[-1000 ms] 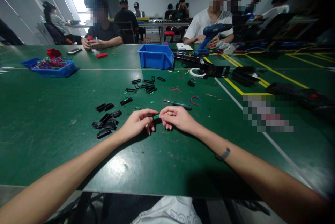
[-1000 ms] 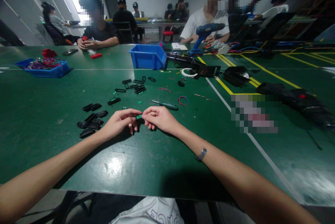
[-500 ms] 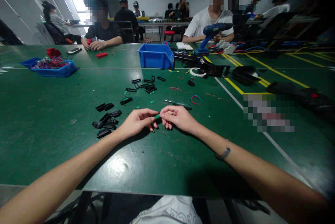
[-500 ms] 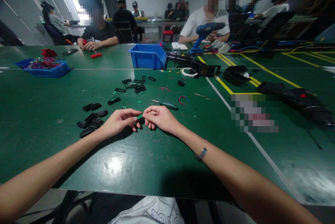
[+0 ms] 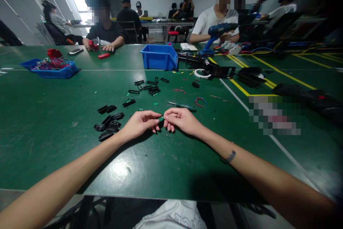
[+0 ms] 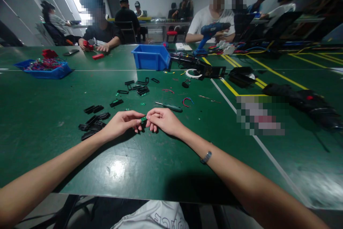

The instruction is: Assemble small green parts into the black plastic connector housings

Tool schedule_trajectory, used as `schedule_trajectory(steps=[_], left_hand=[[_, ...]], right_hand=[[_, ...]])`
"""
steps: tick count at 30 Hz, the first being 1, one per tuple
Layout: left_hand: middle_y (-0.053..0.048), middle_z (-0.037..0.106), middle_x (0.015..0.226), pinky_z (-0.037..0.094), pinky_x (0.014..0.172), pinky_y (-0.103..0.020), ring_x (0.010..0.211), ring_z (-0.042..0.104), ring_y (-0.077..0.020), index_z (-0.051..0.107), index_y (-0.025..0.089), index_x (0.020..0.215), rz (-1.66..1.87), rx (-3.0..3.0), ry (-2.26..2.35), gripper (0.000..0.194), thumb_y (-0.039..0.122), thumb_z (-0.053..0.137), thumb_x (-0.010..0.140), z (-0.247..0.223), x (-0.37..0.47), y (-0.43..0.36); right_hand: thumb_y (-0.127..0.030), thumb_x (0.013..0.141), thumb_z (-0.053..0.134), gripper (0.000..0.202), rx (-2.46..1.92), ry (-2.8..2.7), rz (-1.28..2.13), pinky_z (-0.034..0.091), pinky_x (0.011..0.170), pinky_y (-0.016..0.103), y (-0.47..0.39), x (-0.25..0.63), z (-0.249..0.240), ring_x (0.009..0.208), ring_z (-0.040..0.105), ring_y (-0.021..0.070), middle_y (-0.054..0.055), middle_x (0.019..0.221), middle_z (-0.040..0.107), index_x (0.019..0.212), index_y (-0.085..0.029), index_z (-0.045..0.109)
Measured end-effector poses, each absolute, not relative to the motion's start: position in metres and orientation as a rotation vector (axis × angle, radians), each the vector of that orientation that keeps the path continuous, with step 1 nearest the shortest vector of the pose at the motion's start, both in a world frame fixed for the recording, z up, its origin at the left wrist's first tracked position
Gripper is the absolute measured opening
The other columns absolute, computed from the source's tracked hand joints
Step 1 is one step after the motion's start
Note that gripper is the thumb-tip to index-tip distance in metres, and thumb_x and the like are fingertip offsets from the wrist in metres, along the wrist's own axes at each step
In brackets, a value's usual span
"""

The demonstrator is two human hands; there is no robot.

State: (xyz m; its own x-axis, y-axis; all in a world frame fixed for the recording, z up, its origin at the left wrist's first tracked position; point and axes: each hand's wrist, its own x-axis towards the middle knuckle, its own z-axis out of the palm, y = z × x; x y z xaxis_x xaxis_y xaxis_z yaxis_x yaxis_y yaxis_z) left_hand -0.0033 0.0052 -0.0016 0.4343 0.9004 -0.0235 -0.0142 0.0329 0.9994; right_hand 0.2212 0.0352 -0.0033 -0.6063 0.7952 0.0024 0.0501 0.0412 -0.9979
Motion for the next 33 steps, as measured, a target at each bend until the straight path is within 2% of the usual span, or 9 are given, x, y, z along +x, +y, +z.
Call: schedule_trajectory(steps=[17,25,33], left_hand=[[-0.008,0.073,0.079,0.057,0.065,-0.028,0.07,0.069,-0.0153,0.067,0.005,0.115,0.861,1.338,0.867,0.04,0.031,0.074,0.086,0.0001,-0.0017,0.0053],[-0.009,0.073,0.081,0.057,0.065,-0.028,0.07,0.069,-0.0154,0.067,0.006,0.116,0.866,1.359,0.865,0.039,0.031,0.073,0.087,-0.0019,-0.0021,0.0057],[-0.009,0.073,0.086,0.057,0.067,-0.029,0.075,0.07,-0.0168,0.068,0.006,0.116,0.869,1.374,0.888,0.036,0.028,0.071,0.087,0.0041,-0.0022,0.0032]], right_hand=[[-0.045,0.092,0.068,0.031,-0.833,-1.723,1.638,0.054,0.053,0.023,0.0355,0.2213,-0.0027,0.056,0.067,0.0125,0.005,0.074,0.073,0.095,-0.014,0.064],[-0.045,0.085,0.076,0.033,-0.865,-1.714,1.656,0.054,0.053,0.023,0.0343,0.2209,-0.0055,0.058,0.067,0.012,0.003,0.075,0.073,0.096,-0.016,0.062],[-0.043,0.087,0.075,0.032,-0.852,-1.737,1.63,0.053,0.053,0.022,0.0345,0.2207,-0.0046,0.057,0.066,0.0119,0.003,0.074,0.072,0.097,-0.016,0.061]])
